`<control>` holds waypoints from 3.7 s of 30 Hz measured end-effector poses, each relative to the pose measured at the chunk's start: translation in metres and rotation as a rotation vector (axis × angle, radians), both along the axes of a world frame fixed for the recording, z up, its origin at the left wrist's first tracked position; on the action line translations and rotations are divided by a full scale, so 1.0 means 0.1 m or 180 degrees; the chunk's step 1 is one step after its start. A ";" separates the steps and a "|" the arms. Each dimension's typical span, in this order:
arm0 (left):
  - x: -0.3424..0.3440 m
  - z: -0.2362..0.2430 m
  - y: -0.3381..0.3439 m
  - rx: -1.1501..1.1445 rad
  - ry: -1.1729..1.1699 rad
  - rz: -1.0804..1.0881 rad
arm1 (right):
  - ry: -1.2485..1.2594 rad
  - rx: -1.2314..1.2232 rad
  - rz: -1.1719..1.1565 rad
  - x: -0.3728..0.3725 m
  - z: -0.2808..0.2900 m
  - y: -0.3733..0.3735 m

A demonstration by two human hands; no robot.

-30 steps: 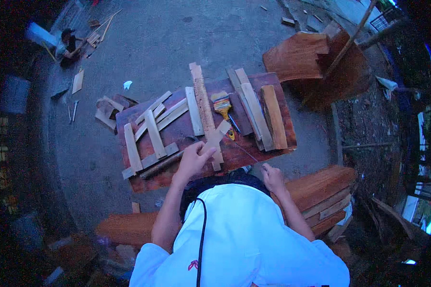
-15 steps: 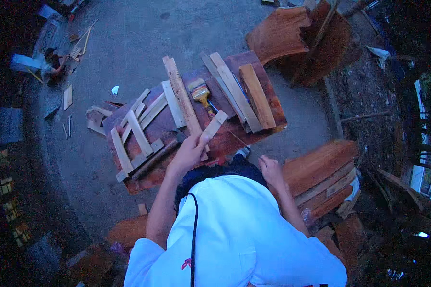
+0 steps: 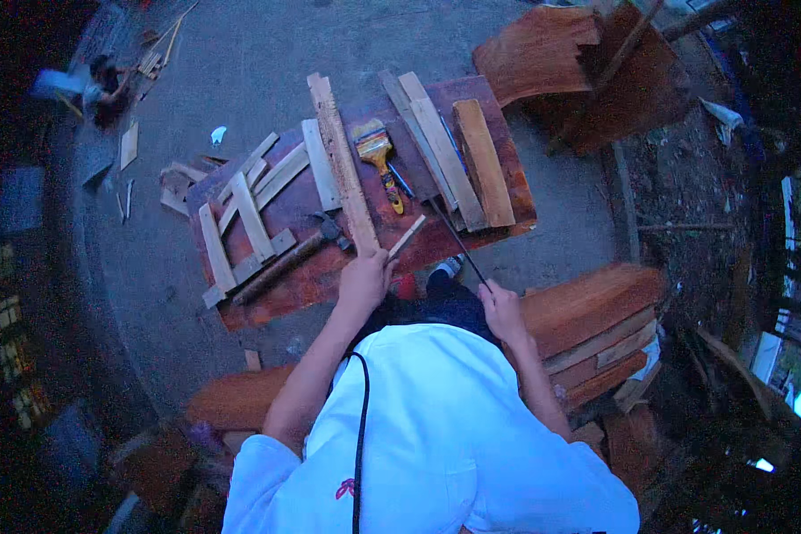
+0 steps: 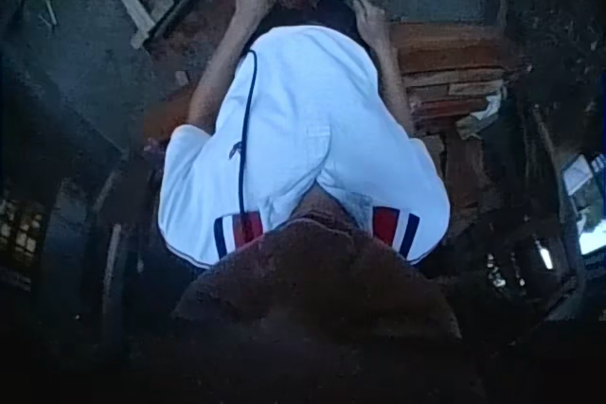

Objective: Marking wood with a pencil and then cutting it with a hand saw at an outdoor workbench.

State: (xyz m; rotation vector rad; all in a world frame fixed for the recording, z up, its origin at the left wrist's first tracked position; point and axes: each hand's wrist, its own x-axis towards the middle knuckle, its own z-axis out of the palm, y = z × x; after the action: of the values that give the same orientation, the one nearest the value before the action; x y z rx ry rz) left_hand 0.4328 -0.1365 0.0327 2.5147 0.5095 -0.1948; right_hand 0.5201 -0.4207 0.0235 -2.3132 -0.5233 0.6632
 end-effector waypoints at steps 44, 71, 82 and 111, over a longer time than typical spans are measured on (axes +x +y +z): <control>0.25 -0.76 -0.65 0.1134 -0.1428 0.0859 | -0.0100 -0.0228 0.1601 0.54 -0.30 0.26; 0.32 -0.71 -0.69 0.0684 -0.1751 0.1060 | 0.0021 0.0060 0.1453 0.56 -0.52 0.05; 0.33 -0.89 -0.63 0.0284 -0.1524 0.1539 | -0.0034 -0.0281 0.1272 0.71 -0.56 -0.13; 0.19 -1.25 -1.27 0.2275 -0.0796 0.0882 | 0.0084 -0.0632 0.1482 0.56 -0.52 -0.19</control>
State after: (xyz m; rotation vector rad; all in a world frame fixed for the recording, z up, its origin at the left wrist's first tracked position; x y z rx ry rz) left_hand 0.4514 -0.2639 -0.0919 3.0329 0.9400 0.4861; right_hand 0.5765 -0.4400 -0.0282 -2.3763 -1.0419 0.9999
